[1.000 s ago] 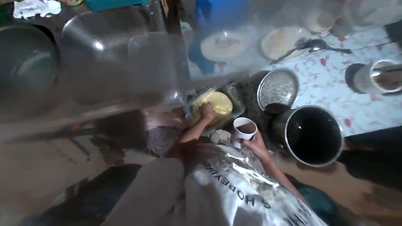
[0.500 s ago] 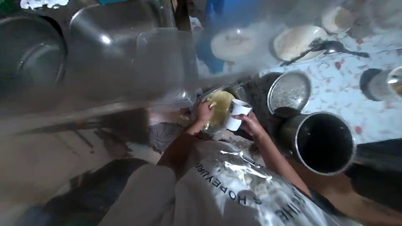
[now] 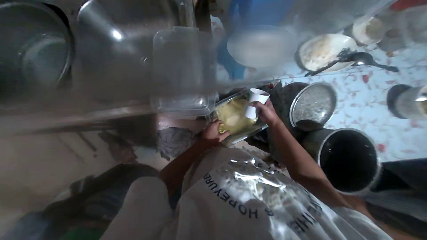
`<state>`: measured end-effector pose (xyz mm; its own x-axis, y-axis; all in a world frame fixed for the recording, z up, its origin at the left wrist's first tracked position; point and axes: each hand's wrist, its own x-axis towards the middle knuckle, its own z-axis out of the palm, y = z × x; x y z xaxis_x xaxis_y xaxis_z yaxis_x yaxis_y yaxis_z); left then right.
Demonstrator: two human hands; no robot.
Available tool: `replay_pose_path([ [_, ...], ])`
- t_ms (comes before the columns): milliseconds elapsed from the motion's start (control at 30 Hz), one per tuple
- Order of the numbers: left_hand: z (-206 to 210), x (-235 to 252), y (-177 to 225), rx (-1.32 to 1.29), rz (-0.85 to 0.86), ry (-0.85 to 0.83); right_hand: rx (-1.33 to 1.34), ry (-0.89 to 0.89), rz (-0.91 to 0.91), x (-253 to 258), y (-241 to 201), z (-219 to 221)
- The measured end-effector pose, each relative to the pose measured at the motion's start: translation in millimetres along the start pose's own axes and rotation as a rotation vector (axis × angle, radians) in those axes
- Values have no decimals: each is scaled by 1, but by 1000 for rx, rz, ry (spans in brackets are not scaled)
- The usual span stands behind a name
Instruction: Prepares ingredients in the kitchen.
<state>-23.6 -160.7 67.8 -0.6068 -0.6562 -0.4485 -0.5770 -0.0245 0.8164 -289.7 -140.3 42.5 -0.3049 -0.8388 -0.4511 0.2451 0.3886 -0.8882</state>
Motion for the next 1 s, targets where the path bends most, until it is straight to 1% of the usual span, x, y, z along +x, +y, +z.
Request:
replay_pose_path([
  [33, -4, 1, 3, -69, -46, -15, -96, -8, -28, -4, -2, -1],
  [100, -7, 7, 9, -129, -208, -39, -213, -28, -51, -21, -10, 8],
  [167, -5, 16, 13, -144, -310, -11, -165, -40, -75, -34, -16, 23],
  [233, -4, 22, 10, -108, -332, -36, -96, -89, -62, -43, -16, 38],
  [300, -4, 24, 6, -51, -344, -87, -122, -187, 0, -47, -14, 49],
  [400, -10, 17, 11, 7, -377, -107, -370, -435, 24, -33, 9, 48],
  [467, -13, 10, 23, 15, -343, -43, -653, -567, -29, -17, 22, 41],
  [500, -13, 8, 30, 23, -323, -10, -802, -577, -70, -11, 27, 37],
  [567, -11, 8, 40, 44, -257, 41, -1068, -506, -89, -7, 20, 33],
  [633, -10, 10, 44, 57, -219, 63, -1241, -394, -101, -9, 12, 36],
  [667, -10, 12, 43, 54, -209, 77, -1293, -368, -116, -10, 10, 37],
  [700, -9, 14, 41, 42, -198, 94, -1316, -372, -114, -11, 9, 37],
  [767, -10, 15, 38, 1, -197, 108, -1304, -439, -64, -14, 13, 36],
  [867, -12, 12, 39, -94, -224, 116, -1098, -551, 100, -29, 14, 34],
  [933, -11, 9, 40, -134, -237, 140, -979, -486, 138, -37, 13, 33],
  [1000, -9, 6, 38, -157, -248, 158, -901, -333, 72, -43, 20, 33],
])
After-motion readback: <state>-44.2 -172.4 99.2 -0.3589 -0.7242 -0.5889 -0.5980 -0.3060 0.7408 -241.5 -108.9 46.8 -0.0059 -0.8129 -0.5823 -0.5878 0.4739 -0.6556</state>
